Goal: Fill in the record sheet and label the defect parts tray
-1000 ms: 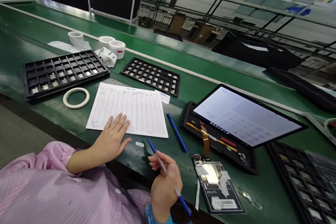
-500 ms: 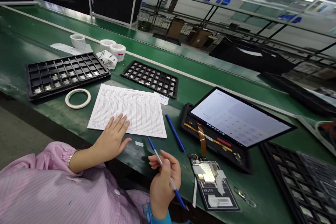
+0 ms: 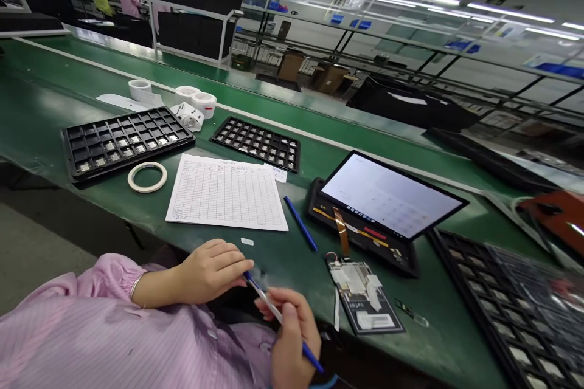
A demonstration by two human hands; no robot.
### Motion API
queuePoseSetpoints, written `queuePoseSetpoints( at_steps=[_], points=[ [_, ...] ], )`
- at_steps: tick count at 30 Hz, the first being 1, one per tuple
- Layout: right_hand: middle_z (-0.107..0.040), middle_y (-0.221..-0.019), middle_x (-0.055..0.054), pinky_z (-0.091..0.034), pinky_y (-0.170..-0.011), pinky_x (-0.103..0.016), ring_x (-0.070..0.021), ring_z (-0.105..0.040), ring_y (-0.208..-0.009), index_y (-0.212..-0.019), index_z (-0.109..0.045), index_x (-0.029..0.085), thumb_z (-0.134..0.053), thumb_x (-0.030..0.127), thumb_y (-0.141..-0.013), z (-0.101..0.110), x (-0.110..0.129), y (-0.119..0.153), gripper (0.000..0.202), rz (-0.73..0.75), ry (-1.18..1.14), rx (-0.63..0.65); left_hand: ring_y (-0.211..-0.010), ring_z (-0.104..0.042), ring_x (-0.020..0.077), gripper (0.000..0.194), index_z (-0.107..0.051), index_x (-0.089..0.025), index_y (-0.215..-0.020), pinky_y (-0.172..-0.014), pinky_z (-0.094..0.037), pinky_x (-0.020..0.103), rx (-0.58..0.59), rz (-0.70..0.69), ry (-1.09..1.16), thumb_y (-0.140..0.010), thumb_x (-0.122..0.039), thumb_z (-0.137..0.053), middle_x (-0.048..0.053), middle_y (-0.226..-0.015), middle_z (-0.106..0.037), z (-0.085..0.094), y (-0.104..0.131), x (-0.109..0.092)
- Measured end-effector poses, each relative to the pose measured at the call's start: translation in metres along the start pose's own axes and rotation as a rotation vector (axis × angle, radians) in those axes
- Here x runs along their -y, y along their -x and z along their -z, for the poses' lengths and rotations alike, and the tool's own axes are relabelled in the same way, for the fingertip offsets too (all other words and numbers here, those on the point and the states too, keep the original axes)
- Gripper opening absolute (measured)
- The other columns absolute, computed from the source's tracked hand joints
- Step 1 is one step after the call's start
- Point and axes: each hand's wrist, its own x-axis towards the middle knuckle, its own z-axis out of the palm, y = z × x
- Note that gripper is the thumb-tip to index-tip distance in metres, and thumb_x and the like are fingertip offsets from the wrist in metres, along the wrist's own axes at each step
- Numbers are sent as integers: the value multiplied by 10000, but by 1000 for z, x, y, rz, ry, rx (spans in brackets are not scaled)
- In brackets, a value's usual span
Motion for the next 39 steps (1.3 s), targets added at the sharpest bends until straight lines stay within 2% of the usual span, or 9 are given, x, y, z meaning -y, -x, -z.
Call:
queuePoseSetpoints(
  at_steps=[3, 6, 9, 12, 16, 21, 28, 31, 39],
  points=[
    [-610, -564, -35, -450, -462, -261, -150, -564, -492, -713, -633, 158, -572, 480, -826, 22, 9, 13, 346, -45, 34, 8, -849, -601, 126, 247, -603, -161, -1077, -789, -469, 276, 129, -85, 99, -967, -306, -436, 27, -892, -672, 1, 1, -10],
    [-632, -574, -70, -450, -457, -284, -175, -579, -505, -707, -674, 153, -573, 536, -815, 47, 23, 28, 411, -64, 144, 25, -886, -605, 144, 312, -586, -143, -1127, -806, -478, 291, 213, -133, 192, -972, -349, -411, 53, -948, -676, 10, 2, -18],
    [-666, -654, -86, -457, -524, -307, -181, -601, -573, -768, -699, 165, -548, 506, -851, 77, 41, 49, 382, -24, 273, -270, -1027, -592, 186, 388, -532, -140, -1235, -904, -475, 342, 240, -43, 226, -954, -392, -442, 96, -1114, -650, 26, 10, -19],
    [-693, -771, -96, -452, -584, -305, -182, -625, -672, -868, -716, 162, -577, 457, -844, 110, 44, 77, 327, -41, 391, -383, -1089, -579, 208, 310, -569, -189, -1207, -949, -465, 372, 261, 72, 167, -933, -314, -497, 95, -1173, -628, 40, 23, -6],
    [-713, -832, -83, -462, -694, -325, -203, -638, -769, -869, -737, 161, -633, 407, -796, 132, 8, 128, 277, -300, 451, -215, -1109, -570, 225, 301, -584, -207, -1190, -984, -456, 402, 297, 93, 131, -894, -254, -559, 76, -1215, -605, 46, 44, 21],
    [-715, -780, -36, -446, -711, -322, -208, -621, -752, -736, -737, 198, -678, 322, -722, 125, -69, 161, 138, -514, 383, -141, -1127, -563, 238, 291, -594, -205, -1168, -991, -455, 420, 304, 64, 115, -879, -226, -576, 73, -1245, -587, 53, 56, 25],
    [-728, -762, -54, -457, -757, -345, -218, -643, -737, -732, -746, 186, -671, 268, -629, 108, -139, 132, 152, -505, 418, -67, -1108, -577, 242, 275, -593, -205, -1160, -965, -481, 434, 277, 84, 55, -896, -257, -539, 80, -1240, -594, 59, 61, 27],
    [-734, -784, -81, -477, -747, -383, -250, -665, -746, -812, -753, 168, -679, 343, -600, 110, -153, 121, 285, -481, 428, -34, -1115, -572, 247, 282, -588, -200, -1172, -961, -482, 443, 255, 157, -12, -910, -270, -511, 93, -1243, -591, 63, 74, 34],
    [-690, -592, -79, -498, -611, -474, -344, -675, -601, -557, -712, 261, -665, 487, -539, 117, -174, 107, 232, -420, 466, 24, -1152, -550, 215, 280, -580, -189, -1183, -990, -470, 414, 119, 283, -59, -923, -202, -478, 97, -1250, -586, 72, 107, 27]
  ],
)
